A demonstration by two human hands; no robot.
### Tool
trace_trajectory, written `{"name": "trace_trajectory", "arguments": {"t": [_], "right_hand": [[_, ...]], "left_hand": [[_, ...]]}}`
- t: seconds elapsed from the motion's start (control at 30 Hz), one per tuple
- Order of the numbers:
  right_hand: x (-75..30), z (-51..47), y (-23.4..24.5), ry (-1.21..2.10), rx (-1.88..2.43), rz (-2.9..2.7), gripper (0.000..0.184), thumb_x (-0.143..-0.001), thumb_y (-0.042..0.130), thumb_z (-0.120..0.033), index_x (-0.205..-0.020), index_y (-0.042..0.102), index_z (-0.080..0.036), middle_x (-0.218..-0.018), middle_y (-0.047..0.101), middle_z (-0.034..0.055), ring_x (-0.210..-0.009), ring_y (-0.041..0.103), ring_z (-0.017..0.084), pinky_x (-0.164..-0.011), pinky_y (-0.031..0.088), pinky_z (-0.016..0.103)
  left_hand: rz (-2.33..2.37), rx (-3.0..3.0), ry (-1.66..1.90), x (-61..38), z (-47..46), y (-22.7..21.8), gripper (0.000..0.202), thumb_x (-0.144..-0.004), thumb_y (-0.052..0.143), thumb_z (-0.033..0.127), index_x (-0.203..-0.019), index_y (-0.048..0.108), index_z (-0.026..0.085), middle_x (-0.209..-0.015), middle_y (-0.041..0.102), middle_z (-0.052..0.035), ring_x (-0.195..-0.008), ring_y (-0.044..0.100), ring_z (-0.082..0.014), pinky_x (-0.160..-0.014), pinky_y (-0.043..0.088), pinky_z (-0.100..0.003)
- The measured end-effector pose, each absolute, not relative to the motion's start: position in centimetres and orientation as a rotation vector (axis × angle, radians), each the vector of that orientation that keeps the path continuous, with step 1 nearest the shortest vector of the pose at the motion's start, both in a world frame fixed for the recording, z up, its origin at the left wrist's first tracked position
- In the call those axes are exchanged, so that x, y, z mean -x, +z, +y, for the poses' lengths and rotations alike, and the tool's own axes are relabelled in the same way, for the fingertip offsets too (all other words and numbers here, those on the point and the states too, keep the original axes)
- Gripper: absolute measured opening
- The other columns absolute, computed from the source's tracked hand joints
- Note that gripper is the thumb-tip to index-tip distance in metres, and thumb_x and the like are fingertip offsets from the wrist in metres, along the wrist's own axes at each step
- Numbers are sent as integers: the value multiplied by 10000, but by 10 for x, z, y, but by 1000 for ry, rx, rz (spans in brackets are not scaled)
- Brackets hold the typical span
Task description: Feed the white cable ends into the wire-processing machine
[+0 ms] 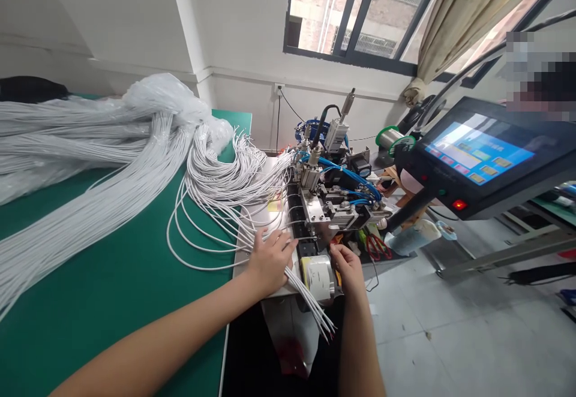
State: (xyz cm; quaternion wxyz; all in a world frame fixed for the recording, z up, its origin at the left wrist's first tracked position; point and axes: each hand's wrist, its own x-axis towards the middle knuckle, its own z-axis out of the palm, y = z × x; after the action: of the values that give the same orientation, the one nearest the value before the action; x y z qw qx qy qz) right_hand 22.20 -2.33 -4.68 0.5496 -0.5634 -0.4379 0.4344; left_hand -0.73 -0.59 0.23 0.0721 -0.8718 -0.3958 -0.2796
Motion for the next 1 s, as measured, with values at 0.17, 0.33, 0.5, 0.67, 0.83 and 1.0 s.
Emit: {"name": "trace_trajectory", "arguments": {"t": [0.17,0.33,0.5,0.67,0.83,1.0], "right_hand": [[-244,-60,-15,973,1399,-1329,336,-840,626,-468,-675,609,-175,-610,514,-12,-589,459,131,-563,356,250],[-247,-94,27,1066,1408,-1818,236,-855,630,-405,-892,723,-191,-797,673,51,-671,558,166,-580,403,258],[-238,-107,41,1295,1352,-2061,213,-861,615,-368,-853,726,-186,-700,640,33,-585,546,141,-529,398,238],[-240,-110,42,1269,1308,-2082,191,-870,594,-327,-801,699,-185,-700,620,27,-578,526,131,-526,393,231],[-246,-111,41,1137,1373,-1984,205,-893,562,-334,-792,669,-191,-689,622,24,-598,522,142,-544,403,240],[-238,-108,35,1296,1399,-1967,257,-835,650,-404,-992,698,-206,-746,655,29,-632,564,157,-534,408,234]], "left_hand": [[-1135,2667,-878,8,-4,2,467,-803,530,141,-1258,575,235,-1148,637,-96,-1058,562,-258,-979,256,-494],[-1069,2696,-952,12,-3,2,454,-820,504,116,-1251,578,237,-1104,648,-82,-1014,582,-238,-964,257,-473],[-1065,2688,-1009,13,-4,5,428,-840,488,126,-1242,586,239,-1070,660,-76,-979,595,-228,-943,277,-453],[-1084,2662,-1039,13,-4,5,411,-838,498,129,-1222,602,232,-1062,669,-69,-951,609,-218,-938,292,-435],[-990,2648,-1092,13,-3,2,369,-849,503,132,-1179,630,236,-1042,677,-55,-909,626,-193,-921,322,-402],[-925,2664,-1124,14,-2,-1,347,-870,493,133,-1170,633,237,-1023,680,-54,-919,629,-184,-877,367,-362]]}}
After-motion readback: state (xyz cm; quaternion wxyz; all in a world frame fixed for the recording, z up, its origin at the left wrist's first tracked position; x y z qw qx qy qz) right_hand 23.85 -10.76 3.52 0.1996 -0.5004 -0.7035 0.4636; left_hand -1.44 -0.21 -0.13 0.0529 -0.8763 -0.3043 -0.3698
